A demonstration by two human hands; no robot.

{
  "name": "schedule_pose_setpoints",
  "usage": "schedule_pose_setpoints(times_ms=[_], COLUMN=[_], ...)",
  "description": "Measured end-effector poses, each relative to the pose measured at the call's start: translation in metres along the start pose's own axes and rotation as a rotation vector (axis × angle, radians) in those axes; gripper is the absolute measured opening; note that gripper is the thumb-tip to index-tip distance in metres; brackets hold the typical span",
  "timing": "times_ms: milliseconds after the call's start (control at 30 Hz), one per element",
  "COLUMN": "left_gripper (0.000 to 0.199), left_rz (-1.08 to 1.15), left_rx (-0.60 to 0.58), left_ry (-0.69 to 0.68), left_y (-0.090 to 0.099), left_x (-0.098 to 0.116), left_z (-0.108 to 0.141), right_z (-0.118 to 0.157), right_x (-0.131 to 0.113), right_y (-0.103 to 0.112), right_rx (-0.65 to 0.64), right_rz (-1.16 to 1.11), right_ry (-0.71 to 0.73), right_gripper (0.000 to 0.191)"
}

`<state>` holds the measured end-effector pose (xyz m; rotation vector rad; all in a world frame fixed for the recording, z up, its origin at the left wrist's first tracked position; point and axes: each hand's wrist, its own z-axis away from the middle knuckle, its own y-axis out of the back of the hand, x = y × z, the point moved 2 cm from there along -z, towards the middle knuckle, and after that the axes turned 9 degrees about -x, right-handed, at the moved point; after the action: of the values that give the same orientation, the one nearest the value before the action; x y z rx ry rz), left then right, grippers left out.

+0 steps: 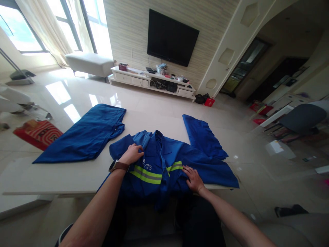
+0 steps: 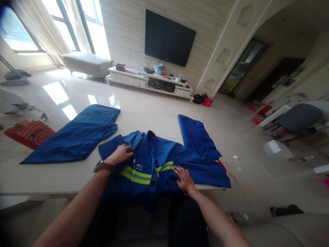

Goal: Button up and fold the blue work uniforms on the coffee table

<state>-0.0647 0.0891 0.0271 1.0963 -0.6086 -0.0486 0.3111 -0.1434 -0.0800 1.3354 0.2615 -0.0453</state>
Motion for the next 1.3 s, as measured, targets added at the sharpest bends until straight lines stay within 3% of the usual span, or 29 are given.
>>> schedule_pose_setpoints(times_ms=[100, 200, 433, 633, 867, 933, 1000, 1067, 1133, 1200, 1300], left_gripper=[0.057, 0.058, 0.063, 0.066, 0.084, 0.085, 0.083, 0.079, 0.079, 0.079, 0.076], left_rz=[-0.039, -0.077, -0.106, -0.033, 0.249, 0.363, 0.451, 0.499, 0.537, 0.612, 0.666], left_rx=[-0.103, -0.17, -0.098, -0.042, 0.349, 0.528, 0.779, 1.042, 1.231, 1.306, 1.325], left_ry=[0.066, 0.147, 0.153, 0.148, 0.257, 0.237, 0.191, 0.172, 0.237, 0.347, 0.453], left_y=[-0.013, -0.023, -0.029, -0.018, 0.017, 0.033, 0.051, 0.068, 0.079, 0.083, 0.077], left_x=[0.008, 0.016, 0.024, 0.027, 0.009, -0.001, -0.016, -0.037, -0.064, -0.094, -0.136], left_z=[0.002, 0.005, 0.003, 0.002, 0.008, 0.017, 0.031, 0.051, 0.072, 0.094, 0.126], right_z=[0.0, 0.0, 0.001, 0.0, 0.0, 0.0, 0.0, 0.0, 0.001, 0.001, 0.001], right_x=[0.0, 0.0, -0.001, 0.0, -0.002, -0.002, -0.002, -0.003, -0.003, -0.003, -0.003], right_y=[0.0, 0.001, 0.002, 0.001, 0.001, 0.002, 0.002, 0.002, 0.002, 0.002, 0.001], right_rx=[0.001, -0.002, -0.009, -0.011, -0.003, -0.01, -0.009, -0.001, 0.004, 0.002, -0.002], right_rz=[-0.003, -0.007, 0.0, -0.002, -0.009, -0.013, -0.015, -0.015, -0.014, -0.015, -0.017], right_ry=[-0.001, -0.005, -0.009, -0.009, -0.012, -0.015, -0.018, -0.017, -0.018, -0.023, -0.026], right_gripper=[0.078, 0.077, 0.076, 0.078, 0.079, 0.079, 0.078, 0.076, 0.075, 0.076, 0.076])
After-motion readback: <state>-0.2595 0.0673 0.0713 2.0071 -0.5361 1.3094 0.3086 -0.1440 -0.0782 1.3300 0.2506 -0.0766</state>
